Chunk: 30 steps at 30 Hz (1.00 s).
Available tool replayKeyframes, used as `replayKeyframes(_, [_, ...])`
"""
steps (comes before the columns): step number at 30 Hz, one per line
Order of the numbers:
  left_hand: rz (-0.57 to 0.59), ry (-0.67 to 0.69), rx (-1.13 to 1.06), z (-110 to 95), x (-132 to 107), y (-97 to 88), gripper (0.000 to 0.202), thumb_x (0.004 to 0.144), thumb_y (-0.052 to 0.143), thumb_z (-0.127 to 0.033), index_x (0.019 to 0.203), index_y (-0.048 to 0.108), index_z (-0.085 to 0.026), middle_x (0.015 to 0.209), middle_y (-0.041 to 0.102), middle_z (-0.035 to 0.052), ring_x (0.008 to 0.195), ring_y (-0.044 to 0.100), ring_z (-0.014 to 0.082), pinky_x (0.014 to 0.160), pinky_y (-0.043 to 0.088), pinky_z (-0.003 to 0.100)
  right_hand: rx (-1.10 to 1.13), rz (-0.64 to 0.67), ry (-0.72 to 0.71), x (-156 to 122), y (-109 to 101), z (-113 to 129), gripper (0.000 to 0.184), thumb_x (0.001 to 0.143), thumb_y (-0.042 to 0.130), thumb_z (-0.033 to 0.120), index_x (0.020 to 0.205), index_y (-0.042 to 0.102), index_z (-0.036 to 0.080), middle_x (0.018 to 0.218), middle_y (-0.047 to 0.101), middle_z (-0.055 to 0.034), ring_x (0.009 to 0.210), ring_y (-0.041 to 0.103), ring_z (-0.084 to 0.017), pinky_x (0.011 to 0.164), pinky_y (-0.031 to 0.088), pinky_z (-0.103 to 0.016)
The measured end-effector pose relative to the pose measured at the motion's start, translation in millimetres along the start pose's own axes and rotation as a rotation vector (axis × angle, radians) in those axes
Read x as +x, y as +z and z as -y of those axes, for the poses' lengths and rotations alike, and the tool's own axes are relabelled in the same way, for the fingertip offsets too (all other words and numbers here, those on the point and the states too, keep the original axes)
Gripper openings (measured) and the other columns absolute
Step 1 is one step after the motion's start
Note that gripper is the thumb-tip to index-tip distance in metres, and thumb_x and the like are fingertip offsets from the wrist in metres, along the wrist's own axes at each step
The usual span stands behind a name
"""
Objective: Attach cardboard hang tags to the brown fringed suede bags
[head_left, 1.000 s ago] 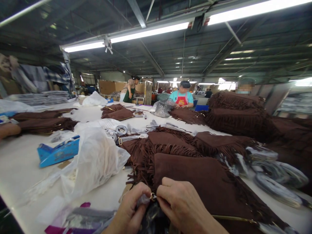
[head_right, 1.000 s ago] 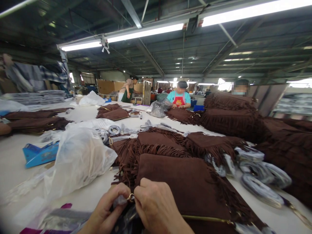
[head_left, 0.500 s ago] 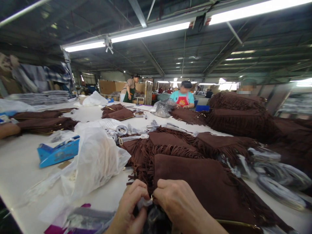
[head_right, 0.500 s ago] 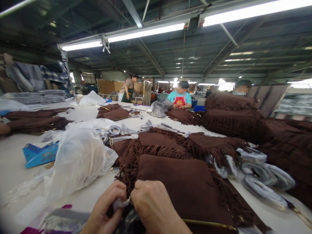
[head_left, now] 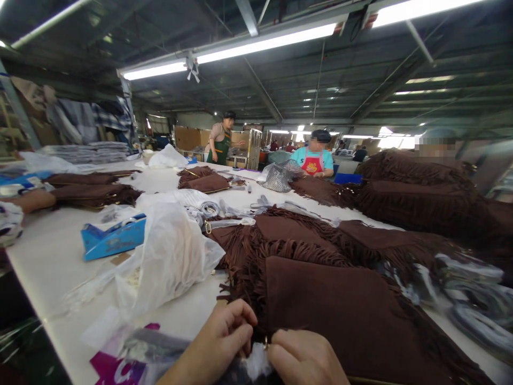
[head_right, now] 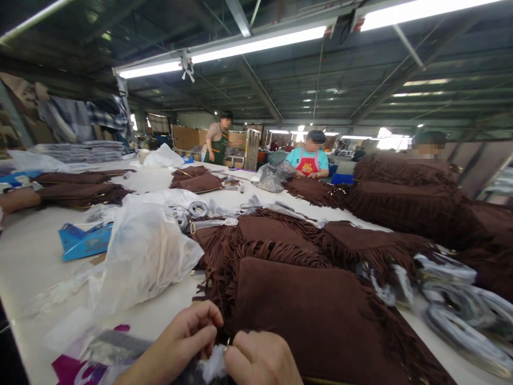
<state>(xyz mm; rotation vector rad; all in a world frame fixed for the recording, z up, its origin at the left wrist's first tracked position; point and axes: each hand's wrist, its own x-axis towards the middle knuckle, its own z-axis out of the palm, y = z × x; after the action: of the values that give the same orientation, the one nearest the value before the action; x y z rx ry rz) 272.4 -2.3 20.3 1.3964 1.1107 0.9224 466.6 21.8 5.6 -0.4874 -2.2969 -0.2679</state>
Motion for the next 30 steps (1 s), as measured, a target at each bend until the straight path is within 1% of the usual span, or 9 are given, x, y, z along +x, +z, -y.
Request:
replayKeyframes(4, [0.054, -0.003, 0.243, -3, 2, -2.9, 0.026, 0.069, 0.049, -0.014, 0.084, 0.071, -0.015, 0.071, 0.059, -0.0013, 0.068, 0.051, 0.0137, 0.06, 0.035, 0.022, -0.011, -0.069, -0.014, -6, 9, 2, 0.052, 0.109, 0.023, 0.021, 0.064, 0.048, 0.021, 0.055, 0.048, 0.0029, 0.046, 0.041, -0.013, 0.047, 0.021, -0.032])
replayKeyframes(9, [0.068, 0.02, 0.321, -2, 0, -4.2, 0.041, 0.067, 0.048, -0.009, 0.097, 0.074, -0.017, 0.07, 0.058, -0.0038, 0.063, 0.049, 0.0122, 0.055, 0.033, 0.02, -0.011, -0.121, -0.036, -11, 11, 4, 0.051, 0.108, 0.024, 0.018, 0.067, 0.054, 0.021, 0.056, 0.053, 0.0015, 0.045, 0.042, -0.015, 0.047, 0.022, -0.033])
replayKeyframes(15, [0.116, 0.135, 0.445, -4, 2, -2.2, 0.029, 0.068, 0.051, -0.008, 0.08, 0.075, -0.019, 0.08, 0.068, 0.0002, 0.079, 0.06, 0.0153, 0.074, 0.04, 0.021, -0.003, -0.136, -0.044, -11, 11, 3, 0.049, 0.108, 0.026, 0.016, 0.068, 0.055, 0.021, 0.053, 0.052, 0.0019, 0.044, 0.041, -0.014, 0.047, 0.022, -0.033])
replayKeyframes(19, [0.047, 0.159, 0.52, -4, 3, 0.9, 0.021, 0.07, 0.051, -0.008, 0.072, 0.069, -0.019, 0.073, 0.065, -0.001, 0.074, 0.057, 0.0144, 0.07, 0.036, 0.023, 0.021, -0.041, -0.034, -9, 6, 1, 0.049, 0.108, 0.025, 0.017, 0.068, 0.053, 0.022, 0.056, 0.053, 0.0017, 0.046, 0.045, -0.014, 0.047, 0.026, -0.031])
replayKeyframes(21, [-0.057, 0.157, 0.52, -3, 3, 0.9, 0.016, 0.074, 0.052, -0.011, 0.069, 0.065, -0.018, 0.069, 0.062, -0.0011, 0.073, 0.056, 0.0149, 0.069, 0.035, 0.024, 0.103, 0.057, 0.049, -8, 0, -1, 0.04, 0.104, 0.029, 0.015, 0.078, 0.057, 0.022, 0.063, 0.057, 0.0009, 0.05, 0.052, -0.014, 0.049, 0.031, -0.028])
replayKeyframes(23, [-0.16, 0.171, 0.465, -2, 3, -0.5, 0.015, 0.078, 0.052, -0.015, 0.068, 0.062, -0.018, 0.068, 0.06, -0.0005, 0.072, 0.055, 0.0155, 0.069, 0.036, 0.024, 0.295, 0.166, 0.232, -6, -8, -3, 0.022, 0.094, 0.042, 0.011, 0.096, 0.061, 0.022, 0.076, 0.063, 0.0007, 0.06, 0.059, -0.014, 0.053, 0.039, -0.023])
replayKeyframes(25, [-0.23, 0.212, 0.397, -4, 3, -2.4, 0.018, 0.083, 0.051, -0.02, 0.068, 0.061, -0.018, 0.068, 0.058, 0.0002, 0.071, 0.055, 0.0163, 0.069, 0.038, 0.024, 0.523, 0.279, 0.476, 0, -16, -5, 0.034, 0.082, 0.051, 0.01, 0.111, 0.06, 0.024, 0.088, 0.066, 0.0008, 0.069, 0.063, -0.014, 0.061, 0.045, -0.02])
replayKeyframes(27, [-0.27, 0.272, 0.373, -9, 2, -3.7, 0.021, 0.087, 0.051, -0.023, 0.069, 0.061, -0.018, 0.068, 0.057, 0.0006, 0.071, 0.055, 0.0168, 0.068, 0.039, 0.025, 0.693, 0.298, 0.691, 9, -22, -7, 0.027, 0.082, 0.052, 0.016, 0.107, 0.062, 0.023, 0.086, 0.066, 0.0014, 0.063, 0.061, -0.014, 0.06, 0.047, -0.021])
replayKeyframes(30, [-0.33, 0.375, 0.428, -26, 3, -3.9, 0.025, 0.091, 0.051, -0.026, 0.07, 0.061, -0.019, 0.068, 0.057, 0.001, 0.069, 0.055, 0.0164, 0.066, 0.039, 0.024, 0.76, 0.21, 0.761, 26, -24, -8, 0.022, 0.093, 0.045, 0.03, 0.094, 0.065, 0.021, 0.081, 0.066, -0.0005, 0.061, 0.06, -0.016, 0.06, 0.047, -0.026])
